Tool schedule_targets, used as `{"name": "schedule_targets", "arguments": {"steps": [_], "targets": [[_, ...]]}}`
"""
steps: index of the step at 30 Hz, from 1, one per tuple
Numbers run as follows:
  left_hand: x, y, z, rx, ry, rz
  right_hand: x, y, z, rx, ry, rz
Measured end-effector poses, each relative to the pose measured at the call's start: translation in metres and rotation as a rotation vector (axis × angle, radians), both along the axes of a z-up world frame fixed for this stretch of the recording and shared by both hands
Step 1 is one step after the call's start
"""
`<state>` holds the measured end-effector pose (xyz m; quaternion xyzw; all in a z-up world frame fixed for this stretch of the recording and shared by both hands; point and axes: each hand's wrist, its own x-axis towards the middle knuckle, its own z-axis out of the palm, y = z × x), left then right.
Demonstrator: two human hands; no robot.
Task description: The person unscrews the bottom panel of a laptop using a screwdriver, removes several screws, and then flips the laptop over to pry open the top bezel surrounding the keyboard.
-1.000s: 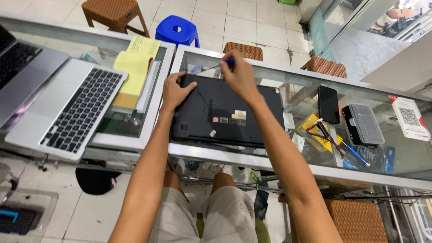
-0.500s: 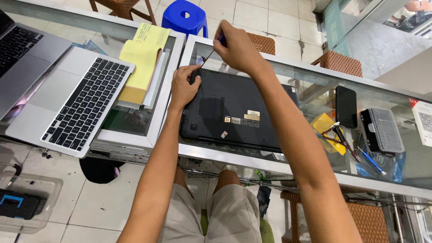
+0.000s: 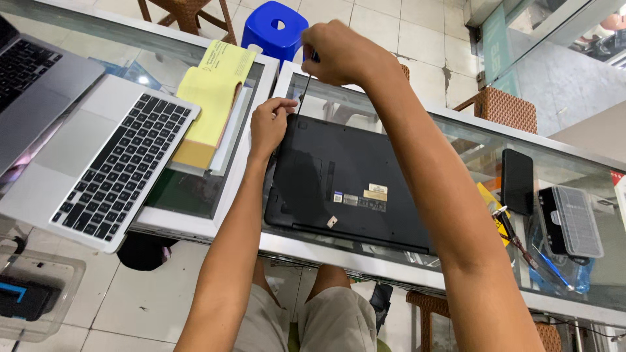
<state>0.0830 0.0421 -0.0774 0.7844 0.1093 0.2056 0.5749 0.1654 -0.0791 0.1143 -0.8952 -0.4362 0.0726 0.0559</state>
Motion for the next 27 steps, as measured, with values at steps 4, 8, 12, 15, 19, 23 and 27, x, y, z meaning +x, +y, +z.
{"name": "schedule_targets", "arguments": {"steps": [4, 8, 12, 15, 19, 23, 27], "targets": [[0.005, -0.003, 0.000, -0.145, -0.203, -0.077, 0.001, 0.006, 0.001, -0.042, 0.103, 0.132], [0.006, 0.000, 0.018, -0.337, -0.284, -0.159, 0.000, 0.013, -0.001, -0.079, -0.024, 0.105], [0.015, 0.023, 0.065, -0.272, -0.219, -0.396, 0.004, 0.004, 0.001, -0.006, 0.025, 0.083], [0.031, 0.043, 0.094, -0.115, -0.162, -0.676, 0.003, -0.009, 0.013, 0.054, 0.140, 0.084], [0.026, 0.042, 0.117, -0.001, -0.064, -0.686, 0.006, -0.005, 0.001, 0.061, 0.076, -0.029], [0.032, 0.034, 0.103, 0.040, -0.165, -0.643, 0.005, -0.005, 0.014, 0.056, 0.110, 0.025], [0.029, 0.021, 0.100, 0.036, -0.159, -0.473, 0.010, -0.012, 0.015, -0.001, 0.185, 0.047]]}}
